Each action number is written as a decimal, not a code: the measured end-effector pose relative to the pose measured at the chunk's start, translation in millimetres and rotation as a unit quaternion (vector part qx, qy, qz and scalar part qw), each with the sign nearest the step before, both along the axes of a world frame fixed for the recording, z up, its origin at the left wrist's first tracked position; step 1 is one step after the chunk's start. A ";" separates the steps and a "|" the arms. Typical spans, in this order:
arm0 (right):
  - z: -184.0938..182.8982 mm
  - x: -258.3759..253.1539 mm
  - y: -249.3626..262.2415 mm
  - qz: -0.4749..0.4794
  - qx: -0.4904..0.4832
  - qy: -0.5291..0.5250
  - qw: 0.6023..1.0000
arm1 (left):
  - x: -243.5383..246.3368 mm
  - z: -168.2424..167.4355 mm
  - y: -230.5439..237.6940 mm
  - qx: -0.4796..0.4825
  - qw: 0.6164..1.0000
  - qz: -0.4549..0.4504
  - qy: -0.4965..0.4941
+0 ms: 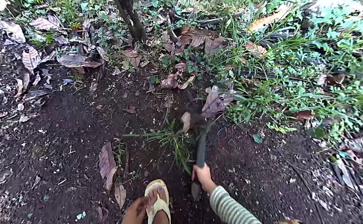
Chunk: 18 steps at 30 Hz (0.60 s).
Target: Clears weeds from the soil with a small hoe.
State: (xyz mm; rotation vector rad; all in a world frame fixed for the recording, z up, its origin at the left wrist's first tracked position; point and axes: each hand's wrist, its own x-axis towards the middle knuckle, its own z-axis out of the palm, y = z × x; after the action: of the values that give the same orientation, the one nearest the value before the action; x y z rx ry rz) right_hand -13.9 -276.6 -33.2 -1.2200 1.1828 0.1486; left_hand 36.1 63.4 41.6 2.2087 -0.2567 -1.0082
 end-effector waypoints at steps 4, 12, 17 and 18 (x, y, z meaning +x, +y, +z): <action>35.2 -31.4 -36.3 0.001 0.017 0.032 0.999 | -1.6 -7.9 -3.2 -0.013 0.999 -0.032 0.007; 12.8 15.4 -22.6 -0.209 -0.050 -0.068 0.974 | -10.0 -7.0 26.9 0.025 0.997 0.065 0.015; 16.9 -61.7 46.6 -0.010 0.092 0.043 0.995 | -3.1 -14.2 3.7 0.008 0.998 0.061 0.004; 23.3 -58.9 35.4 -0.034 0.088 0.032 0.995 | -1.0 -14.3 1.8 0.010 0.998 0.055 0.006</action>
State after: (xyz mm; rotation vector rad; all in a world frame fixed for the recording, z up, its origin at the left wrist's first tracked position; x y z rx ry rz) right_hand -72.8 -241.3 -9.9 -1.0261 1.2392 0.2376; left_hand 35.1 65.1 27.3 2.2082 -0.1190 -0.9688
